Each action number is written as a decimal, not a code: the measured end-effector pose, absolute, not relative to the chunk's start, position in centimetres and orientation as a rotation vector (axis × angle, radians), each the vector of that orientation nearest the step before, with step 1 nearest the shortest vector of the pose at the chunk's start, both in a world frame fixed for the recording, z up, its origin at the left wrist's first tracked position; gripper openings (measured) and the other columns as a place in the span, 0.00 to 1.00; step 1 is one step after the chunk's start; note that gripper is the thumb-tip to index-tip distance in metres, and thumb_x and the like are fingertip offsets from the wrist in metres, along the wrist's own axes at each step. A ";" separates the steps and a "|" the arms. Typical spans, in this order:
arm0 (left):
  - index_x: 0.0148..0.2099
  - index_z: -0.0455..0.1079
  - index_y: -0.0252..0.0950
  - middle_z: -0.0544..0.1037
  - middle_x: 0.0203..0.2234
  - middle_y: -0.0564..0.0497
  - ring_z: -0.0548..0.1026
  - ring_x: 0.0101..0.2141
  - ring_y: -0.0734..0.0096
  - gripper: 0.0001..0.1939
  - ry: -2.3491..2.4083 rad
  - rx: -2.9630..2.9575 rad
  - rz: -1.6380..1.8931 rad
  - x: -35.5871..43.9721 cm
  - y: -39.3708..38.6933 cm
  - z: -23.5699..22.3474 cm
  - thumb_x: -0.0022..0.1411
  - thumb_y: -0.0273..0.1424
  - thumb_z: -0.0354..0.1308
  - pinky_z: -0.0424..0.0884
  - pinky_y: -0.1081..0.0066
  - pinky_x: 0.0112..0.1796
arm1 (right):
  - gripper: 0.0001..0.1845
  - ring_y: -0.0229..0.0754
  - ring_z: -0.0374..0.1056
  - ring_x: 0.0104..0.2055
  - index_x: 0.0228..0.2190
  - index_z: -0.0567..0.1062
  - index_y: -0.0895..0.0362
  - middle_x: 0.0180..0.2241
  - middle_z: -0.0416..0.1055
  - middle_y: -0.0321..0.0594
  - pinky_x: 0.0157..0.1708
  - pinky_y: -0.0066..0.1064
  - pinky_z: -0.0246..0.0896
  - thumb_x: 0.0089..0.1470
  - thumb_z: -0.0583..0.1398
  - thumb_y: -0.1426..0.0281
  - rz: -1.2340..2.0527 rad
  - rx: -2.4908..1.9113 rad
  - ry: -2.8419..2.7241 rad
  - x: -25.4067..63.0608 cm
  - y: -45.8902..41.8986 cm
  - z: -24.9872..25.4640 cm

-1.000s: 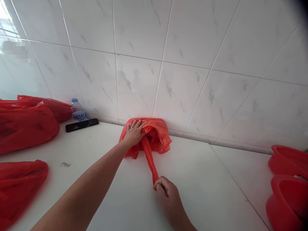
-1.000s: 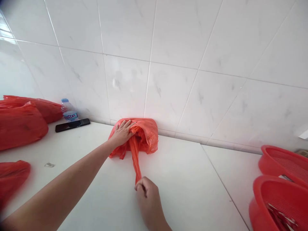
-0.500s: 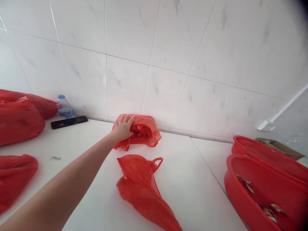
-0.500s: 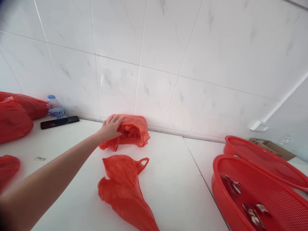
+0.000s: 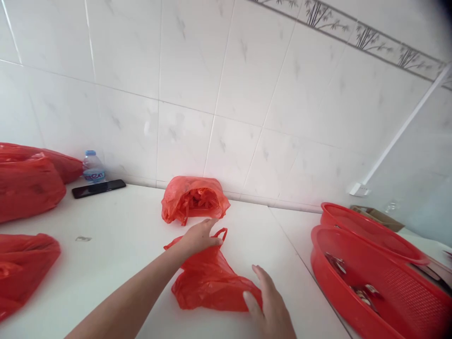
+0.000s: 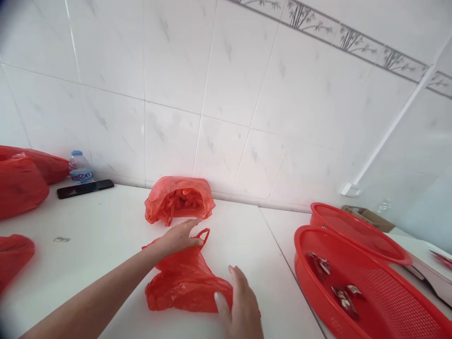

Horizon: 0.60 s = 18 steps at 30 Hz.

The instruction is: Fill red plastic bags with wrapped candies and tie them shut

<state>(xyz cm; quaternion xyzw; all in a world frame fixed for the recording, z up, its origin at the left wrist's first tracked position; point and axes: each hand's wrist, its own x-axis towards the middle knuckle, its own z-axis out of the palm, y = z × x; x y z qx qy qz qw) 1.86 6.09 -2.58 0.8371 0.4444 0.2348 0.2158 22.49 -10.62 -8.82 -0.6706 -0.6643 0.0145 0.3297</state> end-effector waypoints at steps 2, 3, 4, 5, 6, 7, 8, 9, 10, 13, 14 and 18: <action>0.54 0.66 0.38 0.75 0.45 0.45 0.75 0.43 0.59 0.23 1.226 2.244 0.583 2.4 6.1 -3.2 0.57 0.38 0.61 0.72 0.60 0.41 | 0.25 0.52 0.68 0.51 0.53 0.64 0.55 0.51 0.70 0.50 0.45 0.41 0.68 0.52 0.56 0.67 0.026 -1.787 -1.836 21.7 -9.5 -9.4; 0.50 0.68 0.36 0.75 0.43 0.46 0.75 0.40 0.63 0.18 1.212 2.210 0.562 2.6 6.2 -3.3 0.60 0.38 0.59 0.73 0.61 0.39 | 0.24 0.51 0.71 0.47 0.49 0.67 0.53 0.47 0.73 0.47 0.43 0.40 0.69 0.48 0.57 0.71 0.024 -1.802 -1.879 21.6 -9.1 -9.7; 0.47 0.69 0.35 0.75 0.40 0.48 0.75 0.37 0.67 0.14 1.192 2.176 0.561 2.7 6.2 -3.2 0.62 0.37 0.57 0.73 0.63 0.38 | 0.23 0.50 0.72 0.43 0.44 0.70 0.51 0.42 0.75 0.43 0.40 0.38 0.69 0.44 0.56 0.76 0.022 -1.815 -1.922 21.7 -8.9 -10.0; 0.45 0.70 0.34 0.75 0.39 0.49 0.75 0.35 0.69 0.12 1.172 2.140 0.580 2.6 6.3 -2.9 0.64 0.36 0.55 0.74 0.65 0.36 | 0.22 0.48 0.72 0.40 0.39 0.71 0.50 0.37 0.76 0.39 0.37 0.36 0.68 0.40 0.55 0.80 0.008 -1.825 -1.957 22.1 -8.7 -10.0; 0.43 0.70 0.33 0.75 0.37 0.50 0.74 0.33 0.71 0.11 1.153 2.102 0.622 2.5 6.4 -2.4 0.65 0.36 0.54 0.73 0.67 0.34 | 0.21 0.46 0.72 0.37 0.35 0.70 0.50 0.33 0.75 0.37 0.35 0.35 0.68 0.39 0.53 0.82 -0.029 -1.832 -1.976 22.7 -8.6 -9.7; 0.42 0.70 0.33 0.75 0.35 0.51 0.74 0.31 0.72 0.11 1.135 2.060 0.682 2.4 6.6 -1.8 0.64 0.36 0.54 0.73 0.68 0.32 | 0.19 0.45 0.71 0.35 0.32 0.69 0.50 0.31 0.73 0.37 0.33 0.34 0.66 0.39 0.52 0.82 -0.097 -1.830 -1.975 23.4 -8.5 -9.1; 0.40 0.69 0.33 0.74 0.32 0.52 0.73 0.29 0.72 0.10 1.113 2.015 0.752 2.2 6.7 -1.0 0.64 0.35 0.54 0.72 0.69 0.30 | 0.17 0.45 0.70 0.33 0.31 0.69 0.51 0.29 0.72 0.37 0.33 0.35 0.65 0.42 0.51 0.82 -0.196 -1.813 -1.963 24.3 -8.4 -8.1; 0.38 0.69 0.33 0.73 0.29 0.53 0.72 0.28 0.73 0.09 1.085 1.970 0.827 1.9 6.8 -0.2 0.63 0.34 0.54 0.71 0.70 0.29 | 0.15 0.45 0.68 0.33 0.30 0.68 0.52 0.29 0.71 0.39 0.33 0.37 0.64 0.45 0.50 0.82 -0.329 -1.795 -1.927 25.3 -8.4 -7.0; 0.37 0.67 0.34 0.71 0.27 0.55 0.71 0.27 0.73 0.08 1.050 1.924 0.900 1.7 6.8 0.7 0.63 0.34 0.53 0.69 0.71 0.28 | 0.12 0.46 0.67 0.32 0.29 0.68 0.53 0.28 0.69 0.40 0.36 0.40 0.62 0.48 0.49 0.80 -0.493 -1.760 -1.869 26.3 -8.3 -5.6; 0.32 0.64 0.37 0.67 0.25 0.56 0.69 0.27 0.74 0.07 0.940 1.807 1.052 1.4 6.1 3.1 0.60 0.34 0.51 0.67 0.73 0.28 | 0.09 0.49 0.64 0.35 0.30 0.68 0.54 0.29 0.69 0.43 0.41 0.46 0.59 0.53 0.50 0.77 -0.873 -1.623 -1.782 28.3 -8.3 -1.7; 0.31 0.62 0.37 0.66 0.24 0.57 0.68 0.26 0.74 0.08 0.916 1.777 1.077 1.4 5.7 3.6 0.60 0.35 0.52 0.66 0.73 0.27 | 0.09 0.50 0.64 0.38 0.33 0.69 0.55 0.31 0.70 0.44 0.43 0.47 0.58 0.53 0.51 0.77 -0.937 -1.595 -1.784 28.4 -8.4 -0.7; 0.28 0.61 0.37 0.65 0.21 0.58 0.65 0.23 0.75 0.11 0.874 1.711 1.077 2.0 3.4 3.6 0.57 0.37 0.56 0.62 0.74 0.26 | 0.16 0.56 0.60 0.51 0.47 0.68 0.56 0.47 0.68 0.48 0.51 0.52 0.53 0.55 0.54 0.72 -0.936 -1.469 -1.900 25.9 -9.5 1.3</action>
